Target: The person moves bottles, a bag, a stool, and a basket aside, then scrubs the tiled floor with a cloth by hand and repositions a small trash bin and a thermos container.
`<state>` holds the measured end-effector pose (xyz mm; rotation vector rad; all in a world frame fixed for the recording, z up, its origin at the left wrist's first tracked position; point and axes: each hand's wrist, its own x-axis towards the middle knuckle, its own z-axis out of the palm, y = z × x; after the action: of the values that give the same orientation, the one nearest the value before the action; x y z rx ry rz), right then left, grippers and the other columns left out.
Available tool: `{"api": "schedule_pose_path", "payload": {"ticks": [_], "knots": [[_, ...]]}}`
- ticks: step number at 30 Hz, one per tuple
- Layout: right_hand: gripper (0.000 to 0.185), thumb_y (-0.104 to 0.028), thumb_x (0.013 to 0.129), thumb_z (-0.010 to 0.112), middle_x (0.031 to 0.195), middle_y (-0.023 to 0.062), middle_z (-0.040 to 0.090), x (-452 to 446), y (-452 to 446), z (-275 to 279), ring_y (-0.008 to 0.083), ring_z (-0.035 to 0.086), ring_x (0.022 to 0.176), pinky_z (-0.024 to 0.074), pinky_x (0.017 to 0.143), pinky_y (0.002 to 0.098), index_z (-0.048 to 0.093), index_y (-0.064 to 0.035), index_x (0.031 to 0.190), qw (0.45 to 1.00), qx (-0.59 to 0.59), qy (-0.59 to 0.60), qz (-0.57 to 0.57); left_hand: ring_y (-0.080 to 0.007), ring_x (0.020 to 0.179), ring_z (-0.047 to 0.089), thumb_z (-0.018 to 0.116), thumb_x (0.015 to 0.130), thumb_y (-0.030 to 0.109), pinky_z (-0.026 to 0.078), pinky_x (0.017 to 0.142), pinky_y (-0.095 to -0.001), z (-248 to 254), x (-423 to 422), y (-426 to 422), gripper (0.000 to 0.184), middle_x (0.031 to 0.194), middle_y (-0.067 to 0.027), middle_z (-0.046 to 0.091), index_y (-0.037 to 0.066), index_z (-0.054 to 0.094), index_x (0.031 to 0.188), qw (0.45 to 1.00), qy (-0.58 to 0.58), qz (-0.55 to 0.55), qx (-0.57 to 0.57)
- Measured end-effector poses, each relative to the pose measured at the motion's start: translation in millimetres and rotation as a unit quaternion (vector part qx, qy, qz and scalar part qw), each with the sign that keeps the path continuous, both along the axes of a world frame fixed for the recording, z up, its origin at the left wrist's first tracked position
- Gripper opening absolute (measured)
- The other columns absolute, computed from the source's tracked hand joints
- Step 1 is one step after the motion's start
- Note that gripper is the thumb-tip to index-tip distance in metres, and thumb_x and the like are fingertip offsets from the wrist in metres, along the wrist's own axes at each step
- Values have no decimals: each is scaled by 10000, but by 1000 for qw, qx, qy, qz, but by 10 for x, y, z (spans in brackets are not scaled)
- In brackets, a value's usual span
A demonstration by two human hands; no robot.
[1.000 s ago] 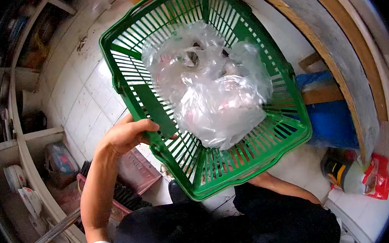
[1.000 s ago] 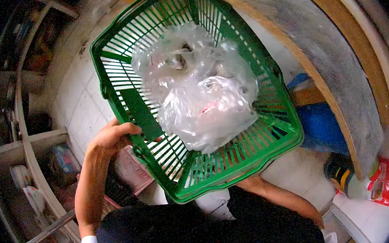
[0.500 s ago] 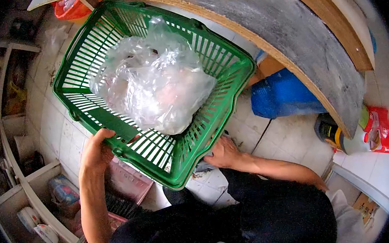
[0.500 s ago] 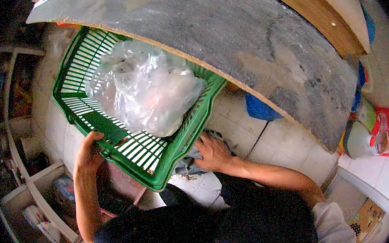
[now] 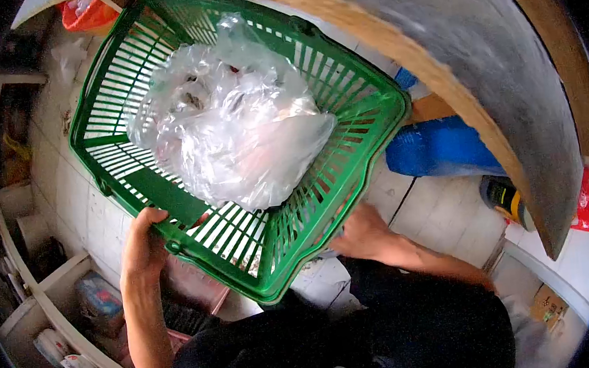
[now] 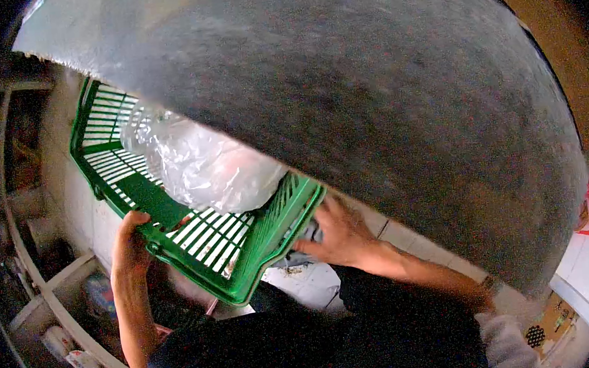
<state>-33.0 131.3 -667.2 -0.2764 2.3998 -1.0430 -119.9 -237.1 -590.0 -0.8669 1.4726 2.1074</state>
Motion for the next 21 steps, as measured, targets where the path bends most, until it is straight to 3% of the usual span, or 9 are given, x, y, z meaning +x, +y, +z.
{"api": "schedule_pose_path", "payload": {"ticks": [3, 4, 7, 9, 10, 13, 17, 18, 21], "knots": [[664, -526, 925, 655, 1100, 216, 650, -115, 184, 342, 361, 640, 1095, 495, 939, 407, 569, 35, 1270, 964, -150, 115, -185, -419, 1037, 681, 530, 839, 125, 545, 1014, -513, 51, -16, 25, 482, 1162, -282, 645, -114, 496, 1256, 999, -10, -14, 38], [589, -497, 953, 631, 997, 180, 658, -204, 141, 498, 314, 648, 994, 495, 882, 393, 587, 34, 1201, 941, -225, 122, -222, -421, 1037, 682, 531, 840, 128, 545, 1015, -506, 68, -13, 45, 482, 1161, -288, 648, -114, 497, 1255, 999, -7, -21, 49], [380, -368, 1037, 558, 838, 81, 599, -441, 92, 674, 164, 540, 755, 454, 694, 352, 581, 12, 1032, 936, -207, 166, -230, -425, 1036, 683, 531, 845, 131, 545, 1017, -497, 107, -45, 55, 475, 1158, -291, 653, -111, 498, 1252, 997, -6, -40, 64], [337, -332, 1049, 551, 811, 46, 558, -495, -128, 824, 128, 477, 726, 423, 656, 334, 571, 2, 1010, 915, -239, 109, -306, -423, 1036, 680, 527, 850, 122, 545, 1018, -506, 125, -41, 18, 463, 1155, -276, 653, -106, 500, 1252, 997, -16, -50, 55], [286, -286, 1056, 549, 802, 30, 537, -498, -181, 871, 111, 473, 740, 416, 657, 303, 572, -2, 1026, 913, -225, 139, -311, -418, 1034, 679, 527, 852, 116, 546, 1017, -515, 104, -41, -8, 454, 1151, -267, 652, -105, 502, 1248, 997, -20, -42, 57], [300, -300, 1058, 548, 845, 26, 557, -480, -143, 970, 110, 489, 780, 435, 697, 296, 574, -2, 1065, 919, -233, 76, -307, -406, 1035, 676, 530, 858, 100, 545, 1012, -547, 60, -51, -38, 432, 1139, -244, 651, -108, 505, 1236, 997, -25, -18, 68], [327, -321, 1074, 514, 969, 27, 566, -479, -127, 960, 111, 498, 897, 440, 822, 268, 553, -4, 1146, 915, -241, 193, -259, -398, 1059, 664, 538, 865, 94, 542, 1004, -585, 128, -35, 21, 416, 1130, -239, 647, -116, 506, 1223, 998, 6, -2, 67], [323, -318, 1078, 504, 968, 25, 561, -547, -201, 1153, 111, 493, 907, 434, 828, 273, 544, -8, 1159, 909, -262, 141, -291, -398, 1067, 661, 540, 866, 94, 542, 1002, -591, 159, -33, -4, 413, 1128, -241, 646, -116, 506, 1219, 998, 12, 2, 65], [308, -321, 1091, 468, 873, -12, 478, -582, -197, 1229, 98, 426, 828, 398, 746, 269, 545, -25, 1132, 899, -277, 152, -304, -404, 1087, 650, 540, 869, 84, 529, 1015, -604, 292, -79, 34, 396, 1121, -233, 648, -104, 511, 1216, 996, -18, -2, 83]]}}
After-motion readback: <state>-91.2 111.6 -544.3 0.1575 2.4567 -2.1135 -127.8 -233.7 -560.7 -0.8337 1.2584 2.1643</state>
